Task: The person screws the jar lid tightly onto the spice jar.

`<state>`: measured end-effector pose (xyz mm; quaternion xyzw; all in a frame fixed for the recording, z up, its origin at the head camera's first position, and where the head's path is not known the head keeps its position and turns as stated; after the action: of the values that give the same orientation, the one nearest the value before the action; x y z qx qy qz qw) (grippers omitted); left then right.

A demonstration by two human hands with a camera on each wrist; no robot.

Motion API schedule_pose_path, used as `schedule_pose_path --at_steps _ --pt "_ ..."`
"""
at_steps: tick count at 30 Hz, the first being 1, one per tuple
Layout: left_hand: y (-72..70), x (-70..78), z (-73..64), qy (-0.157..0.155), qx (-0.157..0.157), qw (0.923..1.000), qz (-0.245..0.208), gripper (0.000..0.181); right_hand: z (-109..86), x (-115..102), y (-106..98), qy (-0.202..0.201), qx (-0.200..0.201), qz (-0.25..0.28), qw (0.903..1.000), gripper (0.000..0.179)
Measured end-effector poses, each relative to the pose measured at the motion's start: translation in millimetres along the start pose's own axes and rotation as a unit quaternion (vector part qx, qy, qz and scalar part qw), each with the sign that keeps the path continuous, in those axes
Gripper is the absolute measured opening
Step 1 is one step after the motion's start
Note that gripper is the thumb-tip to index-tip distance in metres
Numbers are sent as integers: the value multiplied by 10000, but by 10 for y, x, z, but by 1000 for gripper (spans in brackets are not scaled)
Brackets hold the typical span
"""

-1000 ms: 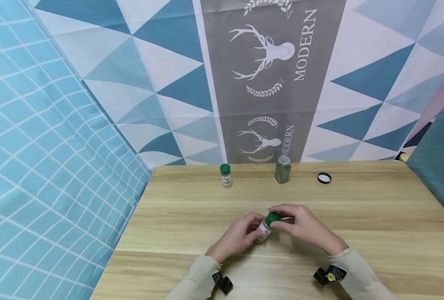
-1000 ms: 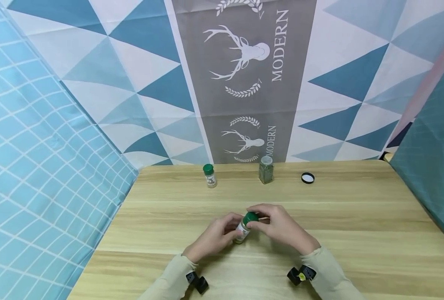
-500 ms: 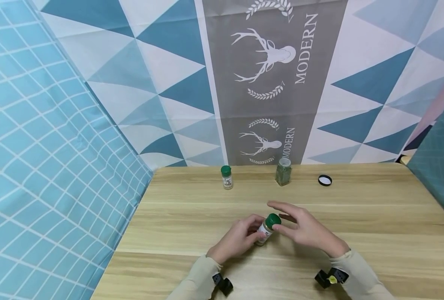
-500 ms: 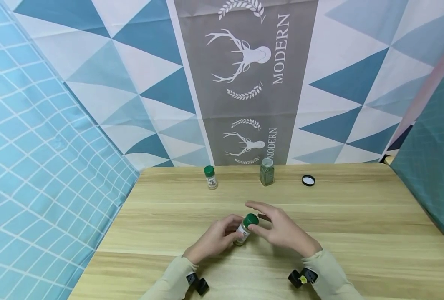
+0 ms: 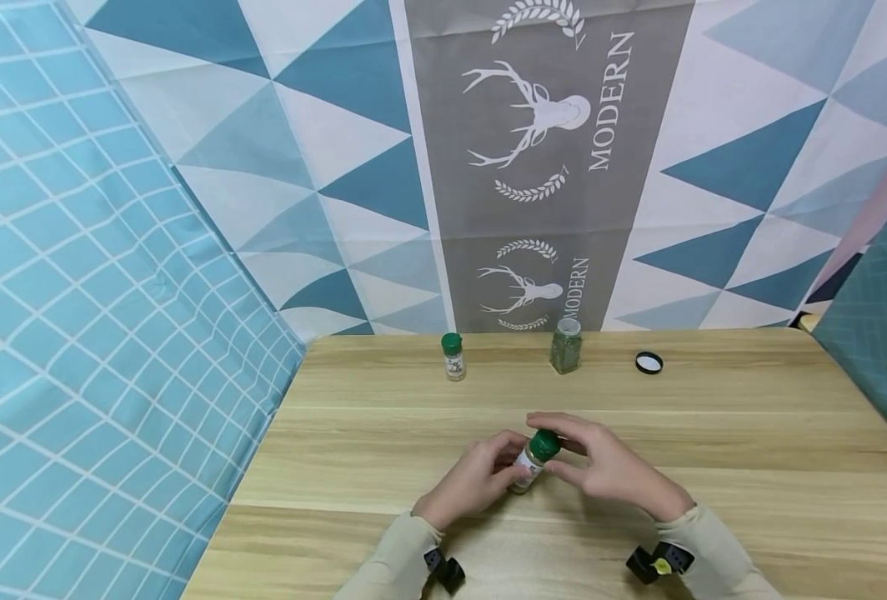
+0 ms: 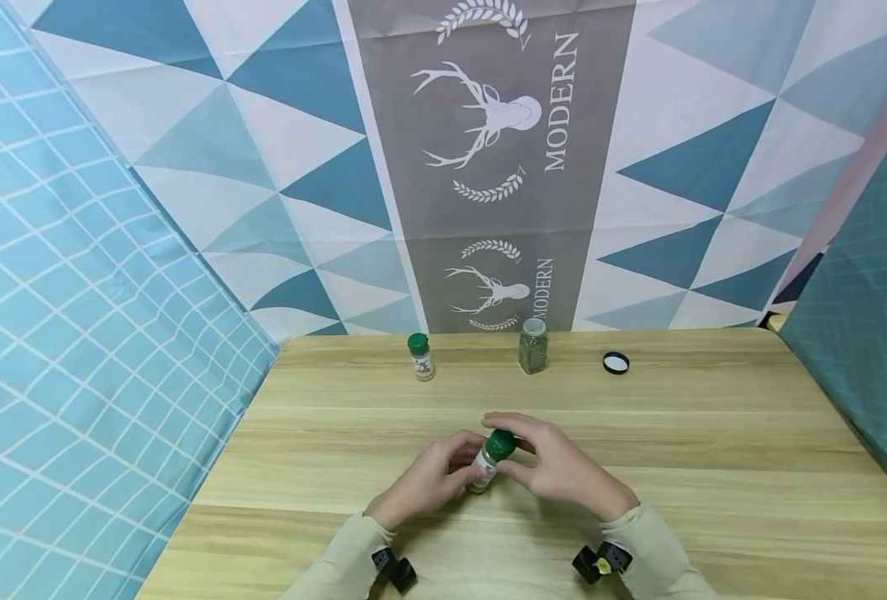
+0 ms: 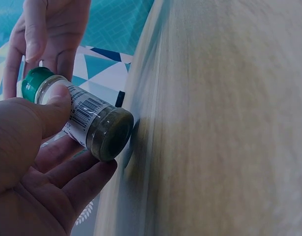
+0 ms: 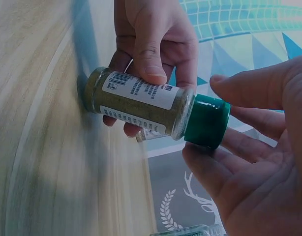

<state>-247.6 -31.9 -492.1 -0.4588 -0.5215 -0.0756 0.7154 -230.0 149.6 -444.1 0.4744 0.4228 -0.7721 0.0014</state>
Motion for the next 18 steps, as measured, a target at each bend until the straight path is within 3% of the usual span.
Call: schedule_pose_path --at_steps 10,18 --pt "9 6 -6 45 0 10000 32 34 1 -5 -7 -247 55 -145 9996 45" --pt "8 6 -4 38 4 10000 42 35 -4 9 -27 -134 77 -19 9999 39"
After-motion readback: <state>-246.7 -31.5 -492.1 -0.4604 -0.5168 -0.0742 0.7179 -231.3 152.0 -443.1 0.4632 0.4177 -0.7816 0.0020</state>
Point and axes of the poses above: each hand's wrist, its own z-axis towards the middle knuckle, its own y-axis out of the palm, x = y × z, the point moved 5 cm from there along z, towards the middle knuckle, and after that the axes turned 10 degrees about -x, right-handed, at the moved point
